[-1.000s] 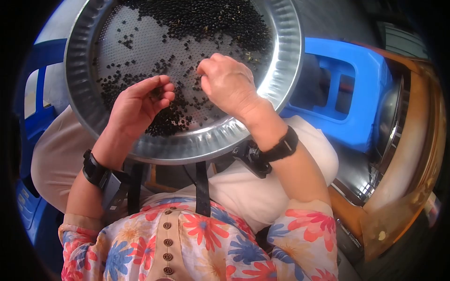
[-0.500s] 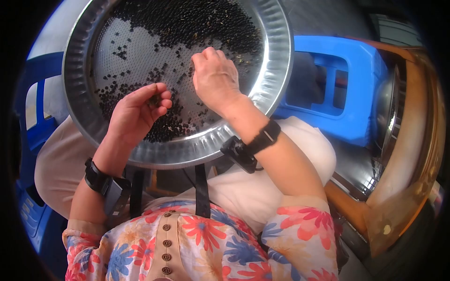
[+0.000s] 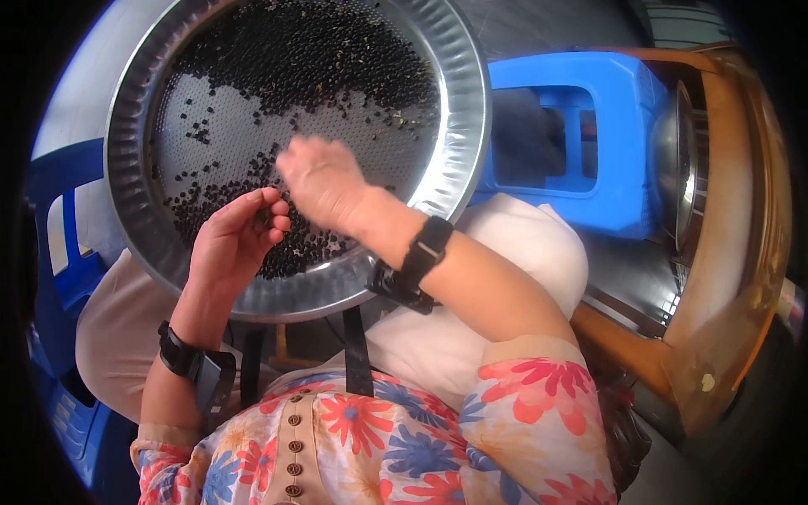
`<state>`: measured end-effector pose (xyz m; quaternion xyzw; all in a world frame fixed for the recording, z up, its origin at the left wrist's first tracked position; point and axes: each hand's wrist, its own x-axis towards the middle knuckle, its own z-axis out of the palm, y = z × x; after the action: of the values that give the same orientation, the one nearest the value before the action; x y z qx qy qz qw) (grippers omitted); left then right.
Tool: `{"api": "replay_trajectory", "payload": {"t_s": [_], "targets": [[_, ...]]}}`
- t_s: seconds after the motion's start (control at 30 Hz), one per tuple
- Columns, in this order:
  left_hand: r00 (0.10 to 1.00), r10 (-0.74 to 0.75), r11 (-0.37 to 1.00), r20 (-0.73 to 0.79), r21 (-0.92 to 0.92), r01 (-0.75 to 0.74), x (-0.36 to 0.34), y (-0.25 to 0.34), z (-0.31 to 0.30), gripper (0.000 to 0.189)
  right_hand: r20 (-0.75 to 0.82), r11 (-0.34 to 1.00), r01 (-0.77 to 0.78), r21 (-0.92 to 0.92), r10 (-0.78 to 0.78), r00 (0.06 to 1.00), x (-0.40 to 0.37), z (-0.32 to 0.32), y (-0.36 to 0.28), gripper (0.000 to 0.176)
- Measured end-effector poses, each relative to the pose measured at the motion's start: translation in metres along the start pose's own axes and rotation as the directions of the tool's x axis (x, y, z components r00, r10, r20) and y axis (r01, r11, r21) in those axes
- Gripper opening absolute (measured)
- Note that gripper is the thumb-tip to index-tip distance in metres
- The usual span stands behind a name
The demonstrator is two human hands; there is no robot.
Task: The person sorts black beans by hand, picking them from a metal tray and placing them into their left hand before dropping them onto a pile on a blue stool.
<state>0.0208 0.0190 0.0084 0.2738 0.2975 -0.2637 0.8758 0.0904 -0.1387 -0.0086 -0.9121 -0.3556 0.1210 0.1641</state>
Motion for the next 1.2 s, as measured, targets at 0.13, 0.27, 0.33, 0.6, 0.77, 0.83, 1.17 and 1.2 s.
{"api": "replay_trajectory", "payload": {"t_s": [0.13,0.27,0.33,0.6,0.77,0.83,1.17,1.2], "targets": [[1.000,-0.011,1.000,0.012,0.008,0.011,0.000,-0.001,-0.001,0.021,0.197,0.984,-0.116,0.137,0.088,0.977,-0.018,-0.012,0.004,0.010],[0.999,-0.042,0.998,-0.004,0.052,0.043,0.000,-0.006,0.004,0.020,-0.124,0.962,-0.267,0.059,0.272,0.954,-0.034,-0.024,0.046,0.013],[0.999,-0.048,0.997,-0.012,0.062,0.048,0.002,-0.008,0.007,0.020,-0.160,0.927,-0.373,0.032,0.373,0.914,-0.038,-0.032,0.061,0.012],[0.997,-0.074,0.993,-0.007,0.091,0.074,0.011,-0.014,0.015,0.020,-0.168,0.921,-0.390,-0.009,0.383,0.908,-0.037,-0.031,0.074,0.008],[0.997,-0.075,0.992,-0.012,0.101,0.076,0.015,-0.013,0.019,0.020,-0.152,0.935,-0.349,-0.068,0.336,0.930,-0.030,-0.029,0.076,0.011],[0.997,-0.075,0.992,-0.008,0.104,0.075,0.017,-0.014,0.019,0.020,-0.105,0.918,-0.380,-0.114,0.369,0.923,-0.028,-0.028,0.075,0.011],[0.989,-0.048,0.997,-0.141,0.058,0.057,0.025,-0.025,0.025,0.021,-0.021,0.979,-0.029,0.202,0.034,0.999,-0.041,-0.033,-0.005,0.012],[0.989,-0.053,0.996,-0.137,0.065,0.062,0.026,-0.027,0.025,0.021,0.036,0.990,0.030,0.140,-0.036,0.999,-0.045,-0.033,-0.010,0.012]]}}
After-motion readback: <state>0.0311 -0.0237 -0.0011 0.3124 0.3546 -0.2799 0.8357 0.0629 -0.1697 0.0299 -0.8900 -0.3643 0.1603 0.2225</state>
